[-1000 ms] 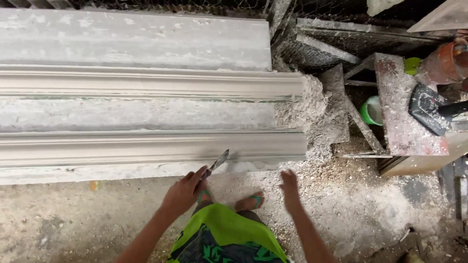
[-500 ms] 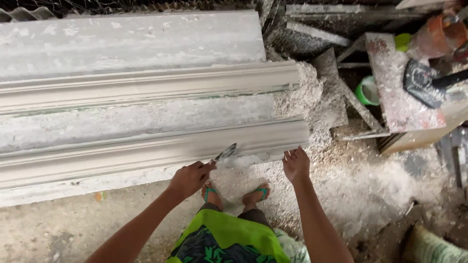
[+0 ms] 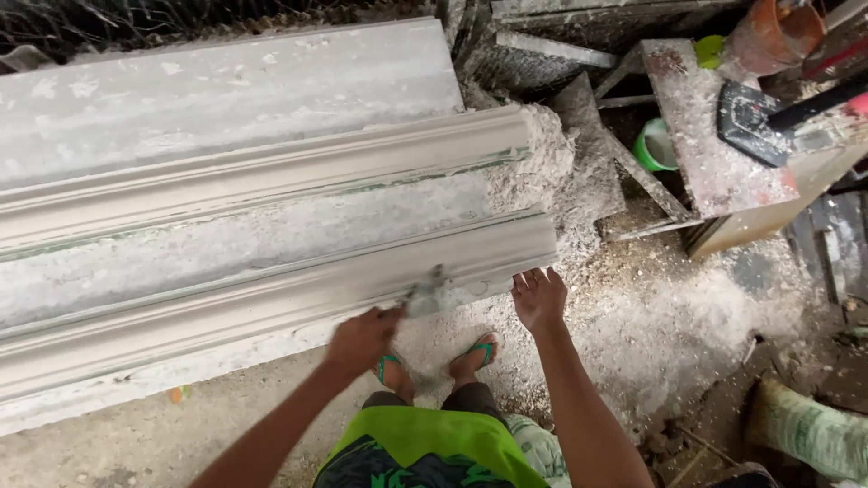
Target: Smoothing and refining the surface of decorative plaster moldings using a hand scraper on a work table.
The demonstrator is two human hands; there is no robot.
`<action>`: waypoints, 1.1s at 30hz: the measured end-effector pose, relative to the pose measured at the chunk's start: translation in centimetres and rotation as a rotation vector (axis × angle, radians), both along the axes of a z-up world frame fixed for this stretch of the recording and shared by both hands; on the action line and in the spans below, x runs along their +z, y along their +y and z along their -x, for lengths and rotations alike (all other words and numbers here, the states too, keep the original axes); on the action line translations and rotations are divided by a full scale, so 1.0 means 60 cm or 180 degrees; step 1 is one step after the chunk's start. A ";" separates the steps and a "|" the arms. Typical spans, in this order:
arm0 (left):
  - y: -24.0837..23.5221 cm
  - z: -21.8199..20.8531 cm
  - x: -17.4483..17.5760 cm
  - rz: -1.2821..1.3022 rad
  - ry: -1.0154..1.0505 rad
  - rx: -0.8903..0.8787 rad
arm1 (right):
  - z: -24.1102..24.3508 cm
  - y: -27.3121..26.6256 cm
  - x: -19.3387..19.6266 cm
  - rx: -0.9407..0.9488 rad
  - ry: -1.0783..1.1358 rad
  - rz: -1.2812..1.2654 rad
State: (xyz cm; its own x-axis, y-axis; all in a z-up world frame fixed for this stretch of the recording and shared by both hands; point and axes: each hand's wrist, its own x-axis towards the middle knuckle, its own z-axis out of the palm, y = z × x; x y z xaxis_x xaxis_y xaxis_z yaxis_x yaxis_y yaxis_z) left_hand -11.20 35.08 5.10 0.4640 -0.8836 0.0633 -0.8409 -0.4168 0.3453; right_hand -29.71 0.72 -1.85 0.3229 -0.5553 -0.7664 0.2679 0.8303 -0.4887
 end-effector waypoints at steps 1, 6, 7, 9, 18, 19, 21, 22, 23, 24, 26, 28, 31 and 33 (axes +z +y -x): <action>0.020 -0.009 0.008 -0.0081 -0.0059 0.0065 | 0.010 -0.006 -0.016 -0.0030 -0.0075 -0.0034; -0.029 0.016 -0.073 -0.0132 -0.0287 -0.0086 | -0.003 0.005 0.003 -0.0072 -0.0195 -0.0039; -0.071 0.034 -0.044 0.0001 -0.0037 0.0080 | -0.006 0.002 0.002 -0.0074 -0.0185 -0.0065; -0.107 0.060 -0.016 0.0125 0.0247 0.0237 | 0.004 0.002 -0.007 -0.0087 -0.0140 -0.0100; -0.101 0.045 0.012 0.0119 0.0306 0.0081 | 0.011 0.007 -0.009 -0.0236 -0.0329 -0.0223; -0.146 0.068 0.007 0.0280 0.0075 0.0149 | 0.010 0.007 -0.010 -0.0203 -0.0295 -0.0245; -0.191 0.083 0.013 0.0476 -0.0155 0.0170 | 0.007 -0.001 -0.018 -0.0216 -0.0265 -0.0233; -0.184 0.082 0.021 0.0325 0.0140 0.0122 | 0.013 -0.002 -0.030 -0.0250 -0.0310 -0.0286; -0.179 0.082 0.028 0.0171 0.0432 0.0071 | 0.019 -0.004 -0.042 -0.0285 -0.0355 -0.0339; -0.151 0.067 0.022 0.0173 0.0434 0.0055 | 0.017 -0.001 -0.036 -0.0300 -0.0355 -0.0334; -0.099 0.031 0.011 -0.0132 -0.0428 -0.0390 | 0.009 0.004 -0.022 -0.0320 -0.0346 -0.0376; -0.122 0.042 -0.008 -0.0132 -0.0177 -0.0215 | 0.010 0.002 -0.040 -0.0355 -0.0393 -0.0360; -0.230 0.103 -0.018 -0.0060 0.0238 -0.0019 | 0.005 0.017 -0.012 -0.0394 -0.0446 -0.0402; -0.275 0.124 -0.008 0.0042 0.0409 -0.0034 | 0.001 0.018 0.009 -0.0432 -0.0448 -0.0429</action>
